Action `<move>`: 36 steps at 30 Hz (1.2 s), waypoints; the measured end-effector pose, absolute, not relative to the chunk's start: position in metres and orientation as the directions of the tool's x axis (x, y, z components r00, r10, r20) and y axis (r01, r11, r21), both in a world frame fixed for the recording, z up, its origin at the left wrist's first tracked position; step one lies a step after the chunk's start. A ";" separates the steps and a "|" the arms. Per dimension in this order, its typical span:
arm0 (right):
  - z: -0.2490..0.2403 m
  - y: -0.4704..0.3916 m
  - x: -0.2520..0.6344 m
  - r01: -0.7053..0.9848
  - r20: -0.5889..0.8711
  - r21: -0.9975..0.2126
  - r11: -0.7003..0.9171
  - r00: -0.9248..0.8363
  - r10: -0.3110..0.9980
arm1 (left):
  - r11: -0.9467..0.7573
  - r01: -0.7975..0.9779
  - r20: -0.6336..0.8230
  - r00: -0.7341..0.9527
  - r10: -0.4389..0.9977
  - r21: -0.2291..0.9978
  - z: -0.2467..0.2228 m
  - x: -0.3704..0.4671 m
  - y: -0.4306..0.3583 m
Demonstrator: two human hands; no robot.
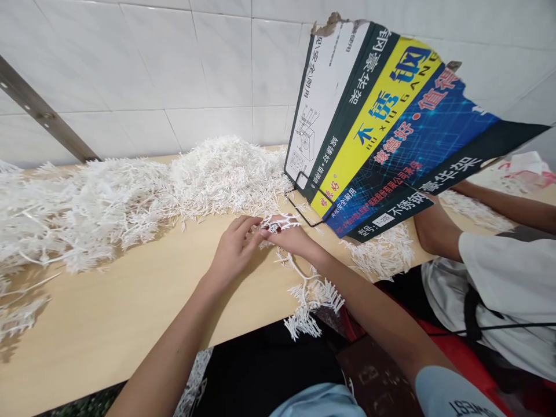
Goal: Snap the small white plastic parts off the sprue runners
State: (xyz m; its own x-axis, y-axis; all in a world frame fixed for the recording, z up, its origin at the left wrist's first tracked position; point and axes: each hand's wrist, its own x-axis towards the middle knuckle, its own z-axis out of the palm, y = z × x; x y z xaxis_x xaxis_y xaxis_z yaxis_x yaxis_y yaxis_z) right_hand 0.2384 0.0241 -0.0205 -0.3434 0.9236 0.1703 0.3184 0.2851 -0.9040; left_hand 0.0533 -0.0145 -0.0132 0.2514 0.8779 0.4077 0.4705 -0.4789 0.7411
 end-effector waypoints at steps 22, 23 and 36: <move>-0.020 0.019 0.235 0.545 0.136 -0.748 0.379 -0.433 0.891 | -0.307 0.408 0.287 0.110 0.952 0.860 -0.017 0.055 -0.011; -0.023 0.019 0.236 0.549 0.119 -0.733 0.402 -0.479 0.870 | -0.261 0.340 0.272 0.017 0.962 0.903 -0.018 0.054 -0.009; -0.023 0.021 0.233 0.216 0.171 -0.945 0.245 -0.312 0.935 | -0.397 0.434 0.405 0.080 0.911 0.808 -0.015 0.045 -0.007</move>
